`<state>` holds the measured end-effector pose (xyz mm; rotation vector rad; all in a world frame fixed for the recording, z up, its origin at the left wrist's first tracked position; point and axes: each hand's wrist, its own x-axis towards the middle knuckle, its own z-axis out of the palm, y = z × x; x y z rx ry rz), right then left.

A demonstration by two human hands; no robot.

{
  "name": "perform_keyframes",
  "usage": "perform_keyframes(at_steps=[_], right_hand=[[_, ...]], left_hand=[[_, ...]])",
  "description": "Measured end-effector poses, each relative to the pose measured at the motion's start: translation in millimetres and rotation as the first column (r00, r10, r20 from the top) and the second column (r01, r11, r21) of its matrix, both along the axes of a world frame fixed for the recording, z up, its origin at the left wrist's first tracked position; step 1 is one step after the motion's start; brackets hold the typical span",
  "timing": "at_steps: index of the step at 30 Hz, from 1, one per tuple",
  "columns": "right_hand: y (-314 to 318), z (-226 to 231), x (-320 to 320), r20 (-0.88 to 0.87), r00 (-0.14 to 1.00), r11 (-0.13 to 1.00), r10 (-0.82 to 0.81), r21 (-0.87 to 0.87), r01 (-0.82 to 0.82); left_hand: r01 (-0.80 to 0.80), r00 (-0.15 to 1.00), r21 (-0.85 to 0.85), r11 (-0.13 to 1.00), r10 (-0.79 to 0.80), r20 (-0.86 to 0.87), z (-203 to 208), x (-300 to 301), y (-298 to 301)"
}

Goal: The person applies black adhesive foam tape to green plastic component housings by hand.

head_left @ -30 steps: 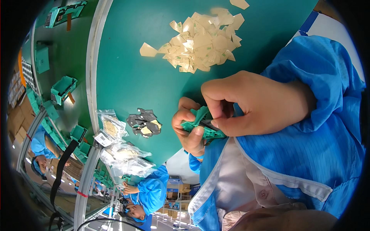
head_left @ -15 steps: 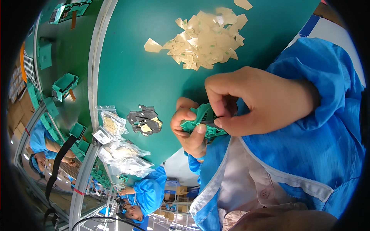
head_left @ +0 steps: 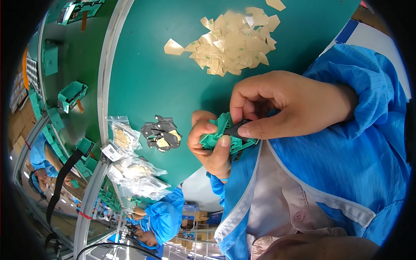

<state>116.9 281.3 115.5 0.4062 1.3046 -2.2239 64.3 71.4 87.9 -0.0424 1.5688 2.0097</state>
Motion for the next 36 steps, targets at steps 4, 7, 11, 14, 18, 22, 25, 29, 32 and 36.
perform_keyframes(at_steps=[4, 7, 11, 14, 18, 22, 25, 29, 32, 36], right_hand=[[1.9, 1.0, -3.1, -0.027, 1.0, 0.999, 0.005, 0.038, -0.004], [0.1, -2.6, -3.7, -0.046, 0.999, 0.998, 0.01, 0.059, -0.008], [2.5, -1.6, -6.3, -0.023, 0.999, 0.999, 0.032, 0.038, -0.031], [2.6, 0.3, -9.1, 0.039, 0.998, 0.999, 0.05, -0.012, -0.049], [4.7, 0.9, -10.8, 0.078, 0.993, 0.996, 0.094, -0.01, -0.093], [3.5, -2.0, -11.4, 0.08, 0.989, 0.992, 0.123, -0.02, -0.122], [4.1, -3.0, -12.2, 0.08, 0.989, 0.992, 0.123, -0.029, -0.121], [3.4, -4.6, -13.9, 0.077, 0.989, 0.991, 0.13, -0.026, -0.128], [6.1, -4.2, -15.8, 0.084, 0.985, 0.989, 0.149, -0.022, -0.147], [5.6, -4.7, -16.2, 0.078, 0.987, 0.99, 0.142, -0.019, -0.141]], left_hand=[[0.031, 1.0, 0.007, 0.999, -0.031, -0.007, -1.6, -1.3, -0.4], [0.04, 0.999, 0.028, 0.999, -0.04, -0.009, -4.6, -1.4, -1.2], [0.01, 0.998, 0.118, 0.993, -0.017, 0.055, -8.1, 0.9, 1.4], [0.003, 0.993, 0.182, 0.983, -0.024, 0.113, -9.2, 1.3, 2.1], [-0.005, 0.989, 0.209, 0.978, -0.026, 0.146, -11.6, 3.1, 2.0], [-0.015, 0.989, 0.209, 0.978, -0.017, 0.148, -13.2, 3.8, 1.2], [-0.02, 0.988, 0.199, 0.98, -0.012, 0.156, -11.2, 3.6, 2.1], [-0.031, 0.986, 0.181, 0.983, 0.001, 0.165, -11.2, 3.9, 2.8], [-0.03, 0.987, 0.158, 0.987, 0.004, 0.163, -9.5, 3.3, 5.2], [-0.025, 0.987, 0.153, 0.988, 0.0, 0.16, -9.7, 2.6, 5.9]])
